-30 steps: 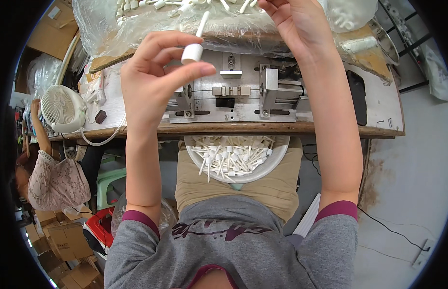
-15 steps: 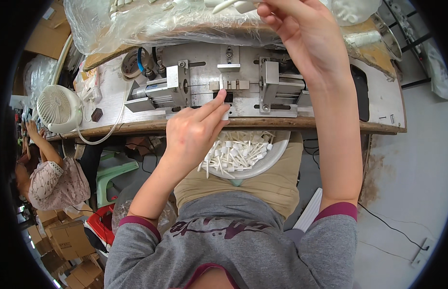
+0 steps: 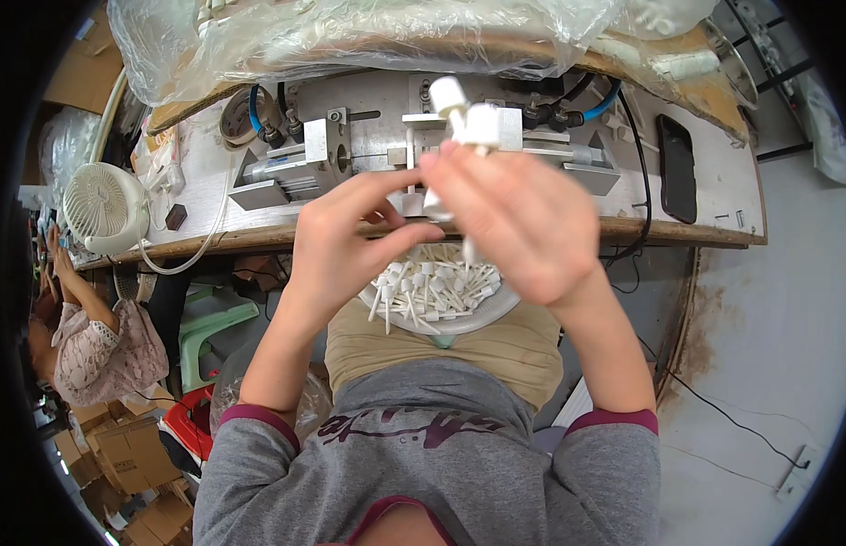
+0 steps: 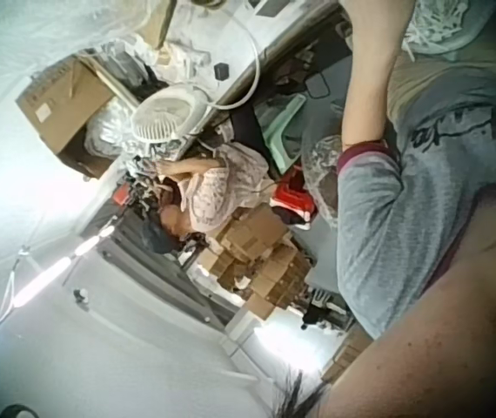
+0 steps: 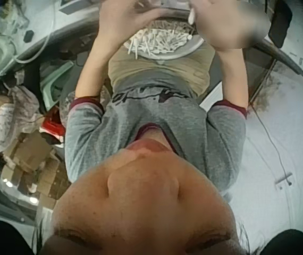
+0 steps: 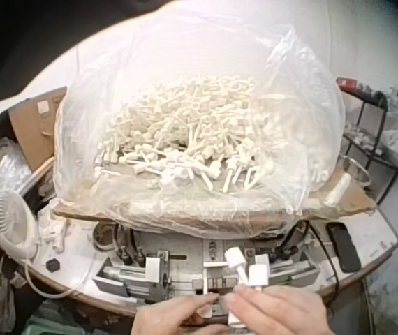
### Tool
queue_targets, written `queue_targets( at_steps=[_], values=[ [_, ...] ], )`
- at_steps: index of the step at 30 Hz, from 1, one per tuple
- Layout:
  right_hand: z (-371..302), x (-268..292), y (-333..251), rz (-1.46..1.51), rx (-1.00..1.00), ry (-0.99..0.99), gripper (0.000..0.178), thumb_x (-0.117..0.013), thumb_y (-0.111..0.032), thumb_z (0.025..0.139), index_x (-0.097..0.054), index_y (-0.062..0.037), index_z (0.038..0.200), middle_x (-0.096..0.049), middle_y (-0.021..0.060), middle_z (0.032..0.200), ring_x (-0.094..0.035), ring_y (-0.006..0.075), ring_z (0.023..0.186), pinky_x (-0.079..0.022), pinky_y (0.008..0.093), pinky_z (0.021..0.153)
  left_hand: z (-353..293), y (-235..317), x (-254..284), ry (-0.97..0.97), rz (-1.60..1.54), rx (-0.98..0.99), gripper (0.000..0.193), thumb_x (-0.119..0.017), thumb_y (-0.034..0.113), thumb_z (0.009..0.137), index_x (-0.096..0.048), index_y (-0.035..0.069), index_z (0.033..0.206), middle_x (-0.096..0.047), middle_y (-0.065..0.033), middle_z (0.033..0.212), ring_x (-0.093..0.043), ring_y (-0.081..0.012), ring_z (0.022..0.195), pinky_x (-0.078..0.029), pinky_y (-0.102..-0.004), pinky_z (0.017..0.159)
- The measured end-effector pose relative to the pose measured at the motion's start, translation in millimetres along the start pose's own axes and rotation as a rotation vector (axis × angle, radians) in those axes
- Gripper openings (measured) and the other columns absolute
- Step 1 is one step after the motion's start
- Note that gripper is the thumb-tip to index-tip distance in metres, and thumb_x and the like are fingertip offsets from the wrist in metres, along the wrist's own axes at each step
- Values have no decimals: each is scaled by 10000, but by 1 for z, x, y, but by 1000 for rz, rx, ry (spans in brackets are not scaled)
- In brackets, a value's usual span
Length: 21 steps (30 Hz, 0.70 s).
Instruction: The recorder uses a pneumatic press to assemble small white plastic components.
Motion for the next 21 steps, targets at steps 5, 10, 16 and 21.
queue_targets(
  at_steps=[5, 10, 16, 21],
  values=[
    [-15, -17, -22, -23, 20, -70, 352, -700, -89, 700, -732, 60, 1018, -721, 183, 992, -708, 249, 801, -602, 308, 648, -7, 24, 19, 133, -482, -29, 452, -833, -32, 779, -658, -51, 1195, -717, -124, 1116, -726, -208, 999, -631, -328, 858],
    [-21, -13, 1, 34, -84, -3, 295, -708, 1, 733, -729, 54, 1023, -726, 168, 985, -701, 254, 809, -587, 333, 669, -19, 29, 19, 143, -115, -114, 369, -817, 41, 793, -701, -7, 1140, -694, -101, 1060, -707, -195, 880, -606, -308, 735],
    [-44, 5, 54, 280, -667, 241, 228, -718, 110, 848, -717, 15, 1056, -726, 101, 937, -699, 174, 840, -554, 278, 736, -21, 24, -5, 158, 368, -277, 329, -808, 119, 725, -730, 29, 1032, -694, -114, 1236, -670, -186, 748, -533, -297, 637],
    [-58, -4, 65, 651, -1010, 307, 282, -704, 96, 886, -658, 23, 1154, -723, 102, 987, -689, 134, 844, -565, 253, 733, -6, 15, -13, 78, 521, -228, 275, -823, 177, 754, -763, 102, 1011, -720, -26, 1251, -657, -208, 626, -521, -299, 598]
  ],
)
Point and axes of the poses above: each hand's wrist, its own z-axis towards the middle knuckle, its own x-axis out of the back of the hand, y = z × x, the point moved 10 cm from there along z, towards the middle knuckle
